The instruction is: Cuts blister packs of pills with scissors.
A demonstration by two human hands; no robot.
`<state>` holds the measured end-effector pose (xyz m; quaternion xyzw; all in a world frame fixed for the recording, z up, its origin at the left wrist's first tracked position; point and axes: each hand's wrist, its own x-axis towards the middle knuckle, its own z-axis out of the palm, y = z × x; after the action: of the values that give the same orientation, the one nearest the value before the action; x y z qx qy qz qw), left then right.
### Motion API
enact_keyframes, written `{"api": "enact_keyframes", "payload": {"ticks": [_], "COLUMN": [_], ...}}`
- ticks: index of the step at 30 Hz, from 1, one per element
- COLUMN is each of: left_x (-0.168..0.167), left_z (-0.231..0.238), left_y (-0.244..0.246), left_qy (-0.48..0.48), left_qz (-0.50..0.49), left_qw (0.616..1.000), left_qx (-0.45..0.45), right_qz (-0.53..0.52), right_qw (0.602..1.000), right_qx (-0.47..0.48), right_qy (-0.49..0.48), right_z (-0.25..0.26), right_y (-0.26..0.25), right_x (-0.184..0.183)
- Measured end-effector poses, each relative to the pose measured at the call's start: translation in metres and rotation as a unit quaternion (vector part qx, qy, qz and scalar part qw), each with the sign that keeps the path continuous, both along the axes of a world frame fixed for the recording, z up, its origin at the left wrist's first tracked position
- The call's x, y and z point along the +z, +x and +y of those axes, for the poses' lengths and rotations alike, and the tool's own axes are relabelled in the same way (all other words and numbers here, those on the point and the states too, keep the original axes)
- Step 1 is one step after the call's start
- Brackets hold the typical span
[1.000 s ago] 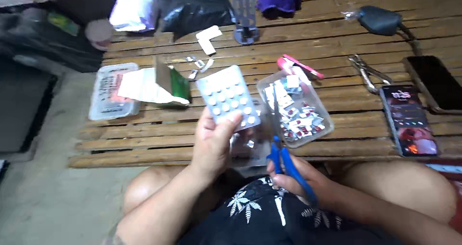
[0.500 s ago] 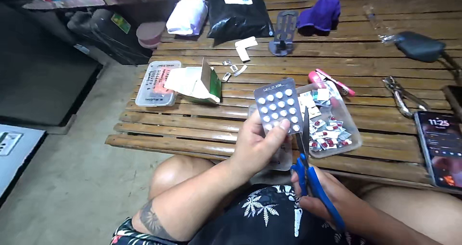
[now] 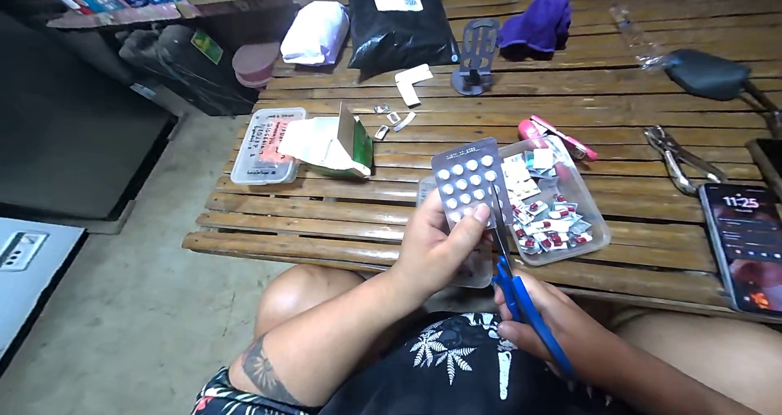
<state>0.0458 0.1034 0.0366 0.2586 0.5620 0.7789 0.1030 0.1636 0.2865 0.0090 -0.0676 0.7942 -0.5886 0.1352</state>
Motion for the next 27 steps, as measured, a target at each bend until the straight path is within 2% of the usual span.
{"api": "enact_keyframes", "payload": {"ticks": [27], "left_x": [-0.0036], "left_z": [0.0007], "left_y": [-0.0011], "left_qy": [-0.006], "left_qz": [0.006], "left_qw": [1.0], "left_qx": [0.005], "right_qz": [0.01], "right_qw": [0.999], "right_qx": [-0.027], "right_qy": [0.022], "right_z": [-0.0012], "right_y": [-0.0021], "right_x": [-0.0059]}}
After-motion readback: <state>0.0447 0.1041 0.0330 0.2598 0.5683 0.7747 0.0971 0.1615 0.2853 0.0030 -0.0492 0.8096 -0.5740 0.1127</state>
